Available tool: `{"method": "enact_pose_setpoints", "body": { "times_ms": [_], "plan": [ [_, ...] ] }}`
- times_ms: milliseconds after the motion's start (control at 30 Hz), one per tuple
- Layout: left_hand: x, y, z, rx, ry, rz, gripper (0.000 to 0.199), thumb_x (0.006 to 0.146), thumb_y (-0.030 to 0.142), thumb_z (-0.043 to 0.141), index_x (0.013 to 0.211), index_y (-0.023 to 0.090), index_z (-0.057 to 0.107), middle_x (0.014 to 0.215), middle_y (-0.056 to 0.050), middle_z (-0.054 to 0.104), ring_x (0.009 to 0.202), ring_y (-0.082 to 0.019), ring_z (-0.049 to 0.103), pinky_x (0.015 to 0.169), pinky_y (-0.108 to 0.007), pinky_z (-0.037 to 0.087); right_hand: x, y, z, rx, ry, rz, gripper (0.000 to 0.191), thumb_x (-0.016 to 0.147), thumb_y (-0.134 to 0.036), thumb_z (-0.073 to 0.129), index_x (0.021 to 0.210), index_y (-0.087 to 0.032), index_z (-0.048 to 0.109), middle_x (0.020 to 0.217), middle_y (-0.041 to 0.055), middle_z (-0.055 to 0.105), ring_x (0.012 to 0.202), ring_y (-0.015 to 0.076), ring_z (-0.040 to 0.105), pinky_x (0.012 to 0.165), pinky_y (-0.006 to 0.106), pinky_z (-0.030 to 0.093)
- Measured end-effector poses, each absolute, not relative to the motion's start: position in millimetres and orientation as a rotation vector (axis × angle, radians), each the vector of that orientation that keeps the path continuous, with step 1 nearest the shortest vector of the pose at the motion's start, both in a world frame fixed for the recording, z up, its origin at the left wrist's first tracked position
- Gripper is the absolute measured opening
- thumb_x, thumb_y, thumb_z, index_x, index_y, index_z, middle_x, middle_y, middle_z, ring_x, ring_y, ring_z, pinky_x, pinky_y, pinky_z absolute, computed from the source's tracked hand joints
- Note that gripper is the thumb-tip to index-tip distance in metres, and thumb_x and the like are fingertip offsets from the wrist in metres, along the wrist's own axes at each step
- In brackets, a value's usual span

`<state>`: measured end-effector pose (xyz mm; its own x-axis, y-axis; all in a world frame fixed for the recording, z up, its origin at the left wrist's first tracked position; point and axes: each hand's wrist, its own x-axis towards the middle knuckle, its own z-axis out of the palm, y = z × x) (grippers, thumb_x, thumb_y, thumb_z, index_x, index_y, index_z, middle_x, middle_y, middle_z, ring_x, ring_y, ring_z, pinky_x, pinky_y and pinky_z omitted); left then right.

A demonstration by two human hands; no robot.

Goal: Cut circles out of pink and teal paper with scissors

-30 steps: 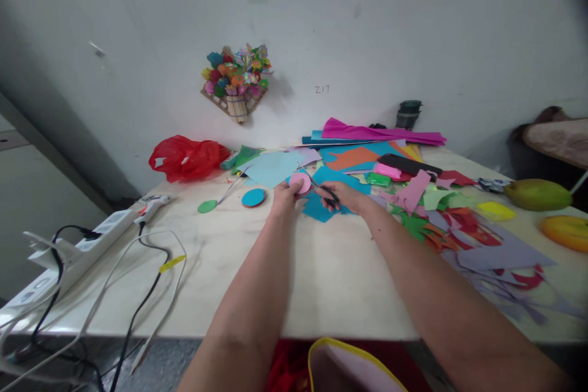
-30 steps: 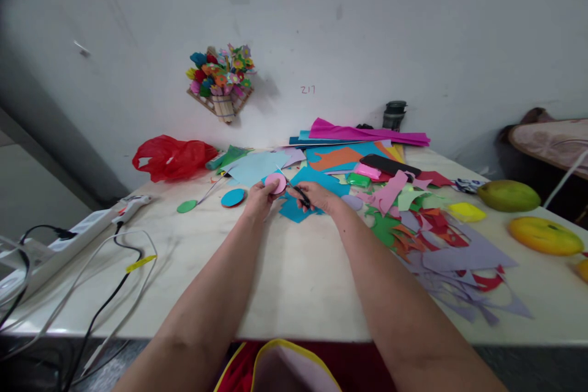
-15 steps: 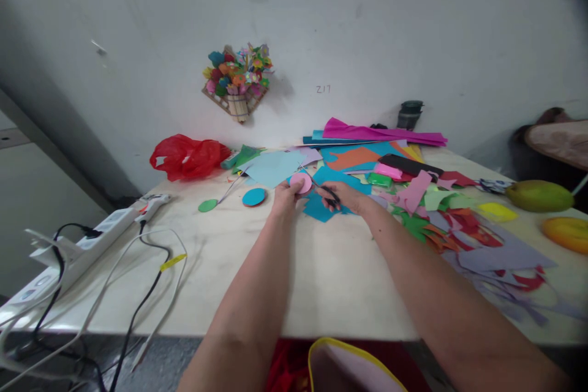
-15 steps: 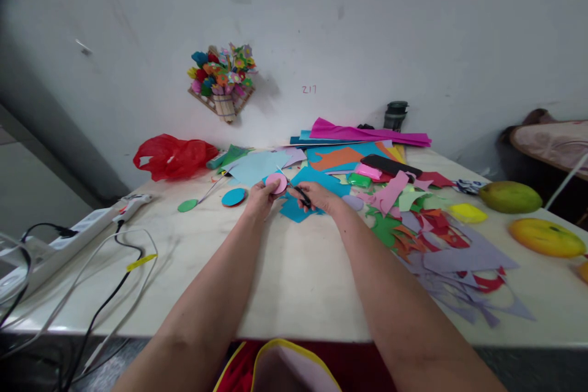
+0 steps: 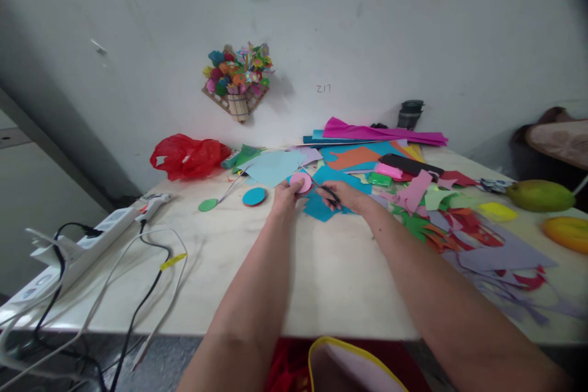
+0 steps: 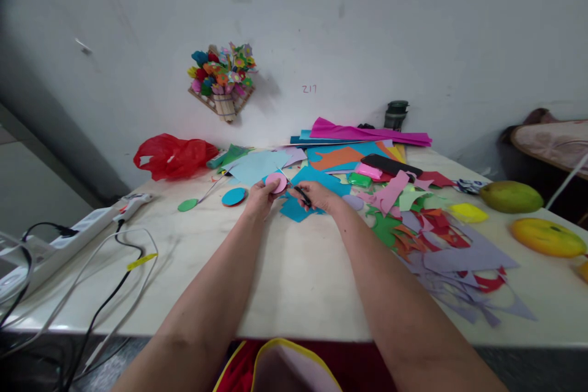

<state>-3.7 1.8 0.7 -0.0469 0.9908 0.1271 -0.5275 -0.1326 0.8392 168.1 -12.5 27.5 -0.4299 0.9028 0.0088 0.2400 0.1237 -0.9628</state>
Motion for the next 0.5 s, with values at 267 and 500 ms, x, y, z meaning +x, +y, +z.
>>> {"method": "enact_pose_setpoints", "body": {
  "times_ms": [267, 500],
  "plan": [
    [-4.1, 2.2, 0.9, 0.868, 0.735, 1.525, 0.034, 0.054, 0.024, 0.086, 0.078, 0.011, 0.065, 0.076, -0.009, 0.071, 0.081, -0.026, 0.07, 0.08, -0.04, 0.056, 168.4, -14.2, 30.1, -1.108, -1.768, 1.341, 0.03, 0.077, -0.038, 0.066, 0.064, -0.02, 0.047, 0.048, -0.0033, 0.052, 0.037, 0.0078, 0.045, 0.034, 0.02, 0.025],
    [-4.7, 1.1, 2.1, 0.849, 0.721, 1.528, 0.032, 0.054, 0.021, 0.085, 0.077, 0.01, 0.065, 0.075, -0.008, 0.071, 0.073, -0.023, 0.07, 0.079, -0.039, 0.056, 167.8, -14.6, 30.3, -1.107, -1.77, 1.333, 0.031, 0.075, -0.04, 0.067, 0.062, -0.02, 0.047, 0.048, -0.0034, 0.051, 0.036, 0.0076, 0.044, 0.035, 0.021, 0.023]
  ]
}}
